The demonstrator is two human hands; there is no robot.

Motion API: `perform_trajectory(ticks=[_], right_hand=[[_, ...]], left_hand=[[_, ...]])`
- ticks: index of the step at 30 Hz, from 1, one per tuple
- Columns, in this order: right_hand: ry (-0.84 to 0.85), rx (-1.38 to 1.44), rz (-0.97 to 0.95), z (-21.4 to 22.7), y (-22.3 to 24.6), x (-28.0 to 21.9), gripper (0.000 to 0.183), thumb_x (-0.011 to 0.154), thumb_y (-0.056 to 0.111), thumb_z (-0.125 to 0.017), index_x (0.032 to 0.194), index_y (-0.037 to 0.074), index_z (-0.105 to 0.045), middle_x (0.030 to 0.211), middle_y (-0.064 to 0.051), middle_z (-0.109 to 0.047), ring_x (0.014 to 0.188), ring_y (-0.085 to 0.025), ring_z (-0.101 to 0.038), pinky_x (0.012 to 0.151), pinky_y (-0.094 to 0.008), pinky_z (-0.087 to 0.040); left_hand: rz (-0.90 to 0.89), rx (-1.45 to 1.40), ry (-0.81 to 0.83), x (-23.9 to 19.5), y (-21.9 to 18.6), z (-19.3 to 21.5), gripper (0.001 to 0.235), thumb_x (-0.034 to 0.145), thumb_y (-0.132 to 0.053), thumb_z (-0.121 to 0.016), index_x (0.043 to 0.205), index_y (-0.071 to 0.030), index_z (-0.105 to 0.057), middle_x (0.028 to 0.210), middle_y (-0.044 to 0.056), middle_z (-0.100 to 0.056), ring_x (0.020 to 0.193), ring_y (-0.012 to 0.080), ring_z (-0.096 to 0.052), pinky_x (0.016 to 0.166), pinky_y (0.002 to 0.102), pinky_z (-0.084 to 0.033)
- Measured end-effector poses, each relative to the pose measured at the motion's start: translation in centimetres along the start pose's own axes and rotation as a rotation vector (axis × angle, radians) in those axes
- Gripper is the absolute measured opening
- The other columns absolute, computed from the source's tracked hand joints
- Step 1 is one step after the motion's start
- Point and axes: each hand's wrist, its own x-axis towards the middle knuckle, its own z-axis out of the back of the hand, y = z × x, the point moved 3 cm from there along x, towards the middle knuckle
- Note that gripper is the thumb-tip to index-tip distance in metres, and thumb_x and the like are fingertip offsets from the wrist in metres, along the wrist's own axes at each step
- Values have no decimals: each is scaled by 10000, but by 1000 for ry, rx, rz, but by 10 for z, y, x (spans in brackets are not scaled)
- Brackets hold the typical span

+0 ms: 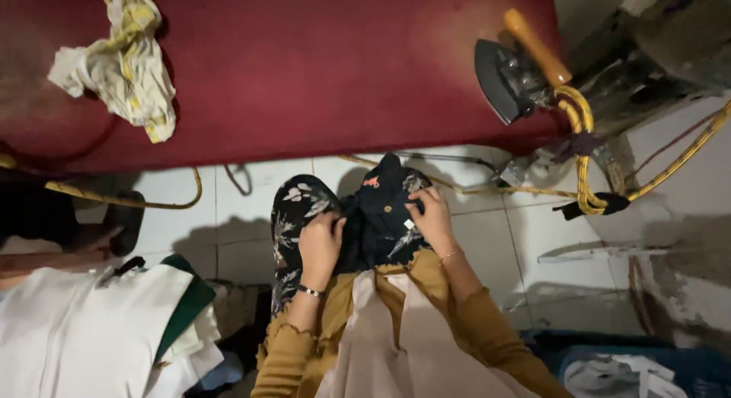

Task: Ironing and folding small garments including patterned pants and a navy blue shirt.

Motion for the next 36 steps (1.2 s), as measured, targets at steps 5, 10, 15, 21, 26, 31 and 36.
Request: perform_trajectory(ticks=[5,10,15,21,26,31,36], right_hand=[[88,-127,20,28,56,-1,352,768,237,-820,1062,73,-717,1133,-134,-620,1098,-374,-559,936,-486,-429],[55,-266,62,19,61,-9,302,782,254,-814,1037,110,-739,1155,-86,-629,1125,-322,-551,921,-506,-381],[111,-393,131,-10,64,-4,98,862,227,-773,941,175,-749,1052,-27,-634,1102,-281,-541,871,-496,-377],[192,-490,135,-14,84,-1,118,761,129,-761,868,103,-718,971,-71,-639,1072,-321,-543,801,-497,-358],[136,10,-73,-35,59,-18,79,856,80,-761,900,56,-700,901,-60,-706,926,-266,-644,789,-406,-488],[147,665,-397,-55,46,-32,82,924,84,-742,945,11,-710,911,-55,-776,854,-140,-732,734,-259,-562],[122,866,-612,-55,47,-38,83,919,77,-735,972,14,-723,922,-46,-764,828,-102,-707,688,-255,-557]], left_hand=[[124,-29,9,-5,-2,0,182,899,-261,-736,950,-86,-734,932,145,-735,820,394,-691,675,471,-544],[161,-81,-7,-7,6,-14,197,903,-272,-743,933,-77,-738,942,153,-743,838,389,-698,691,454,-544],[363,-323,84,-15,37,-61,196,927,-248,-741,1016,-79,-786,867,169,-751,739,265,-723,690,349,-543],[584,-1143,119,-33,50,-102,137,953,-107,-695,995,6,-758,921,-25,-733,860,64,-631,823,233,-486],[660,-1308,128,-37,49,-116,140,962,-94,-691,1020,9,-765,943,-5,-752,858,78,-650,828,241,-502],[536,-1112,94,-36,43,-113,158,957,-99,-701,1041,11,-779,981,0,-768,893,58,-664,846,223,-516],[507,-1109,101,-34,36,-111,163,969,-110,-700,1043,9,-783,959,-6,-767,868,53,-649,809,213,-507]])
